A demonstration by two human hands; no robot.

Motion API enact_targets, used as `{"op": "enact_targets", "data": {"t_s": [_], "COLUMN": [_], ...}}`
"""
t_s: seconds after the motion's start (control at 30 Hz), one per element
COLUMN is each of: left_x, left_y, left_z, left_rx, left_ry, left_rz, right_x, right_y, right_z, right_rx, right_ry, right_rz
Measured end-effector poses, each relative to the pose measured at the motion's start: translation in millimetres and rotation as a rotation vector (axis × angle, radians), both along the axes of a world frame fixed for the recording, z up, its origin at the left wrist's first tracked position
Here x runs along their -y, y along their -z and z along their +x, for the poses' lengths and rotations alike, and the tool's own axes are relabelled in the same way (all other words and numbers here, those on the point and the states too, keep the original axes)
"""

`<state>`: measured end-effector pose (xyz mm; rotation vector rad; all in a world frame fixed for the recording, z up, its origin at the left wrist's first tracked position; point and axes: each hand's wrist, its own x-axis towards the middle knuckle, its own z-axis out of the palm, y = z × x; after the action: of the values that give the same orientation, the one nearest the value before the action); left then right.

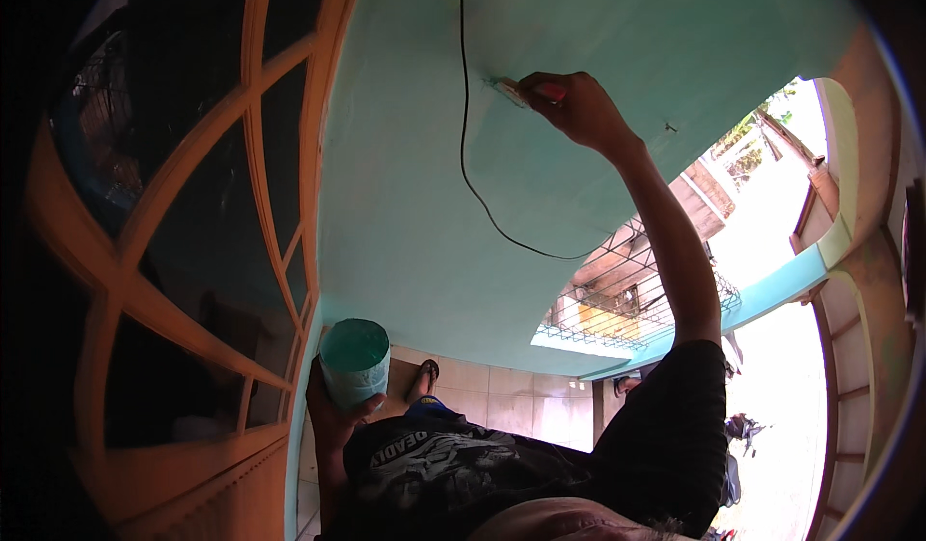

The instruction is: The person paints a ceiling with a brush, repeatedly dipping the brush into a small container of green paint and applying it to the ceiling surface. The person holds the container in one hand and the brush in the other, working in a covered outdoor area.

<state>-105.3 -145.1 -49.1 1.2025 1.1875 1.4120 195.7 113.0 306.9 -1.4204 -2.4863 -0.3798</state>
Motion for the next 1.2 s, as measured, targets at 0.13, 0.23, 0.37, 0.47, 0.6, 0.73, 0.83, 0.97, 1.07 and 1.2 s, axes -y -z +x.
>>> {"op": "enact_targets", "data": {"t_s": [0.13,0.23,0.37,0.47,0.6,0.73,0.83,0.97,1.07,1.2], "left_x": [-3.0,-5.4,-5.0,-2.4,4.5,-1.8,0.1,0.1,3.8,3.7], "left_y": [6.6,5.6,6.3,7.1,8.5,7.4,10.3,7.6,6.7,0.2], "left_z": [0.3,2.8,9.5,8.7,5.1,5.7,2.4,-0.4,-0.8,2.4], "left_rx": [-0.016,-0.025,0.002,-0.003,-0.008,-0.007,-0.029,-0.078,-0.091,-0.019], "left_ry": [-0.017,-0.03,0.036,-0.016,-0.068,-0.057,-0.057,-0.061,-0.076,-0.046], "left_rz": [0.047,0.075,0.047,0.022,0.006,-0.011,-0.048,-0.022,-0.031,-0.051], "right_x": [-49.0,-65.2,3.6,-0.9,-49.0,-58.0,-47.1,-26.0,-5.2,-15.3], "right_y": [-66.2,-128.1,-187.1,-160.3,-75.6,39.2,94.5,96.7,33.7,-10.1], "right_z": [2.7,-1.6,-38.5,-47.6,-19.5,2.1,3.9,-2.1,-20.9,-24.0], "right_rx": [-0.194,-0.189,0.102,0.278,0.443,0.513,0.547,0.321,-0.036,0.227], "right_ry": [-0.004,-0.055,-0.028,-0.092,0.011,-0.01,-0.034,-0.234,-0.191,-0.062], "right_rz": [-0.194,-0.048,0.426,0.835,0.806,0.981,0.829,0.519,0.302,0.867]}}
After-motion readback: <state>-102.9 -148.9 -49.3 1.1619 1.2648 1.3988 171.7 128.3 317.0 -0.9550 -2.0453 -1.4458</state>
